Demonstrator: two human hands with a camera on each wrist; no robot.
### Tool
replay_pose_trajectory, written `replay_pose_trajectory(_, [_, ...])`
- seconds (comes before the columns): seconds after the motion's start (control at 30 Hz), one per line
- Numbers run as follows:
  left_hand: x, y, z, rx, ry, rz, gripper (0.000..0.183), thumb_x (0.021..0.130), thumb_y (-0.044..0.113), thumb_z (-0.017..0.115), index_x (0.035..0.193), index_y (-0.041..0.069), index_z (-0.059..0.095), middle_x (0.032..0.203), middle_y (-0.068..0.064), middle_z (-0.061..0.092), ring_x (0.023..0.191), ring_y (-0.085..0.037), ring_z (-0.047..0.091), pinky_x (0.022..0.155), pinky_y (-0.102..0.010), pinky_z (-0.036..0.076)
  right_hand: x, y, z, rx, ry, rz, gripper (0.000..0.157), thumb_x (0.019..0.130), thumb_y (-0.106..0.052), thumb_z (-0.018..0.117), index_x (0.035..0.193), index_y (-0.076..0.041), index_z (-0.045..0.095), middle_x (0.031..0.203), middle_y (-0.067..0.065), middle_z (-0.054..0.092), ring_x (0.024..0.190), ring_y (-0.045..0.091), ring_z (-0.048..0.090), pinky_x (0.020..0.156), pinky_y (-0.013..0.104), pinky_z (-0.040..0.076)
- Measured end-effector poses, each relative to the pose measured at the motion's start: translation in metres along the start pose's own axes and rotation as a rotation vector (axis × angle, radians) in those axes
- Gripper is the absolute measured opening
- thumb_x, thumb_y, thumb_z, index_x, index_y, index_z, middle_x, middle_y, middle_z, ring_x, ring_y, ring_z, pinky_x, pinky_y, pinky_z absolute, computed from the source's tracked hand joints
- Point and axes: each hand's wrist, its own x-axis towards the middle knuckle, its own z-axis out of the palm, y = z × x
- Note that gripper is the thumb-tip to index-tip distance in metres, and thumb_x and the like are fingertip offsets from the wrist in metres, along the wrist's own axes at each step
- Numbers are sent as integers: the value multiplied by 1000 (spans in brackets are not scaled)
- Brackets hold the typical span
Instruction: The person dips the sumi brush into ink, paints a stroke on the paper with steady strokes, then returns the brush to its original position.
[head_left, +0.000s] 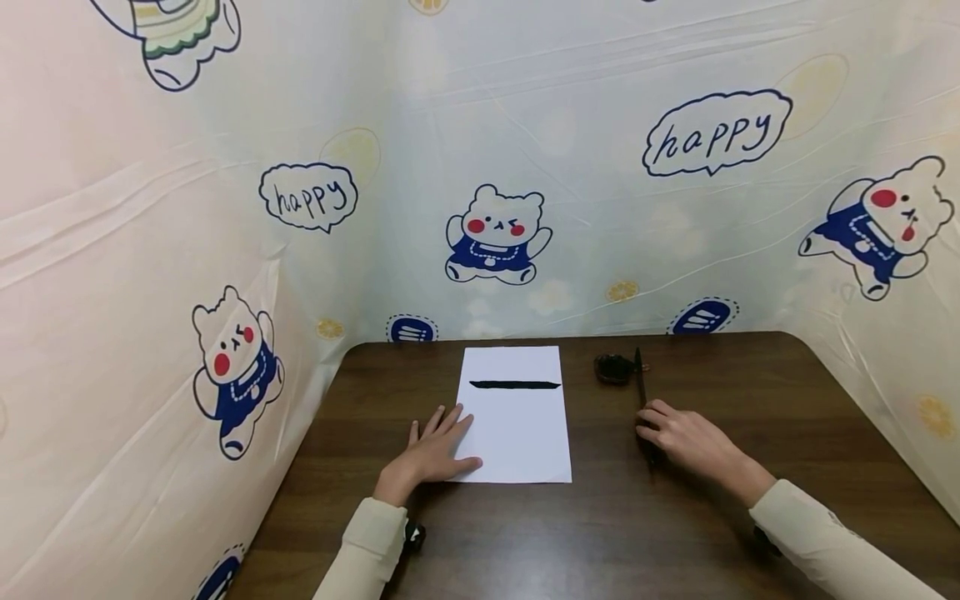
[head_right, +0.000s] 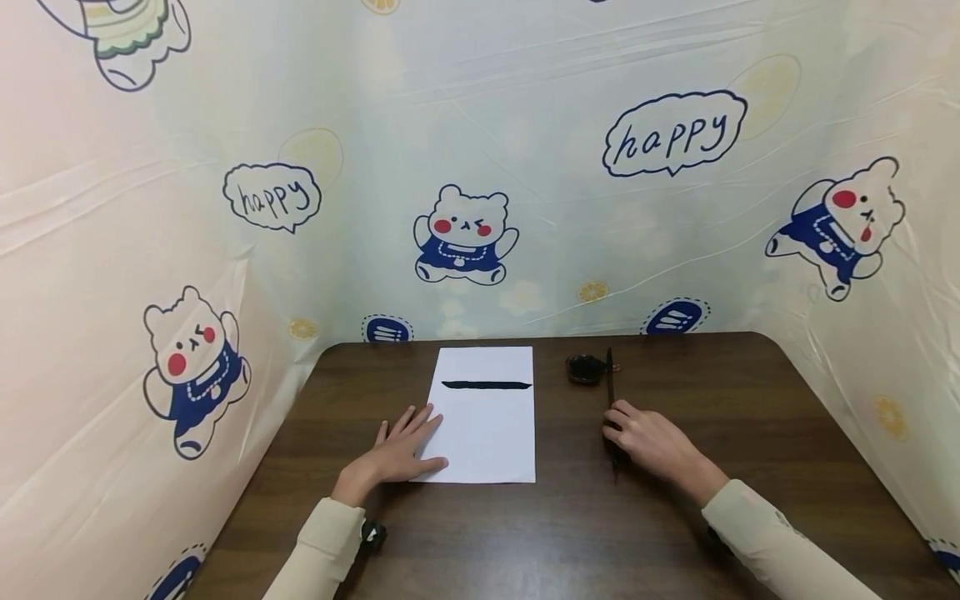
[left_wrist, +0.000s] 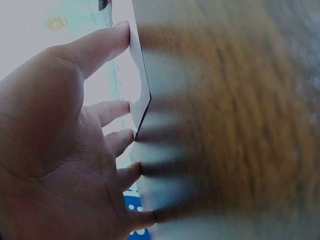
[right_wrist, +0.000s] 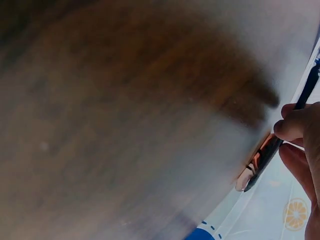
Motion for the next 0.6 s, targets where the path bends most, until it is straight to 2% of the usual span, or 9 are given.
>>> replay_pose_trajectory(0.4, [-1,-1,-1,-32,1,22,89,97,58,68,168,16,34,180,-12,16,166,-45,6,123,-82,-2,-3,-4,3,0,-51,39,39,75,4,90,111,-8,82,115,11,76,105,26,69,63,30,61])
replay_pose_trajectory(0.6, [0,-1,0,-12,-3,4,90,97,61,66,169,20,32,181,-7,15,167,-42,5,124,-80,-1,-2,-4,2,16,-60,42,41,74,5,90,112,-7,81,117,12,76,106,27,69,69,34,63])
